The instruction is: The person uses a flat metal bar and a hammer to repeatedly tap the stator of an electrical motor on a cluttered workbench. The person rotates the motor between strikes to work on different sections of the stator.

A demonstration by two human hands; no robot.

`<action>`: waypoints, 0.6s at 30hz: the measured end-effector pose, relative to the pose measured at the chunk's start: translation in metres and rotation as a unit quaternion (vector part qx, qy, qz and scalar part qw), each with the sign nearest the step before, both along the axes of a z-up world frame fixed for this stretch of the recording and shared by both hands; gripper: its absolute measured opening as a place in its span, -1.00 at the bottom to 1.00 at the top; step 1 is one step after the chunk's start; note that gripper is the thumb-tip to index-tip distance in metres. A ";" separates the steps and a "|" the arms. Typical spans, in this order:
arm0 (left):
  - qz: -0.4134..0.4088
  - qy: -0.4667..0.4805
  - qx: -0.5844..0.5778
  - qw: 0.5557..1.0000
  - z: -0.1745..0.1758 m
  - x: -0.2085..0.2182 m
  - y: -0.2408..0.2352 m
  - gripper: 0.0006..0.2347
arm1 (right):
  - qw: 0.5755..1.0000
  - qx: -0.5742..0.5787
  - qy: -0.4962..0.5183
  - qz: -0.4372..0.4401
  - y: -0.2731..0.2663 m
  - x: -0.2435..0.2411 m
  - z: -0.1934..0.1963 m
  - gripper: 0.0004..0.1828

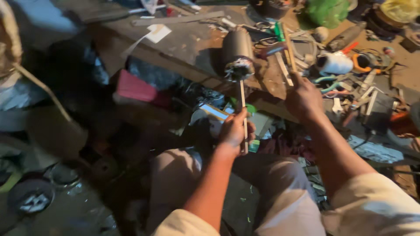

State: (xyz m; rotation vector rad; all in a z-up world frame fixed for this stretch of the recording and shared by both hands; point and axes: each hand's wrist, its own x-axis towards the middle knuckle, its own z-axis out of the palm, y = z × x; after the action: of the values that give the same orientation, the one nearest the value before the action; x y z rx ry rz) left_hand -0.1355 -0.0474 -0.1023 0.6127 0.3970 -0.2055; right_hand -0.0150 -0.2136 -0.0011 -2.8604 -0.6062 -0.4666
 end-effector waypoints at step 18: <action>0.133 -0.169 0.768 0.603 0.011 0.053 0.095 -0.44 | 0.545 0.653 0.522 -0.067 0.081 -0.136 -0.037 -0.71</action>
State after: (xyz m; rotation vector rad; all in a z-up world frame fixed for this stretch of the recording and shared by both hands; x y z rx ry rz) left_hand -0.0824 0.0475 -0.0917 2.2634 0.1958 0.6711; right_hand -0.1512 -0.1331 -0.0385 -1.2165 0.2229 0.6009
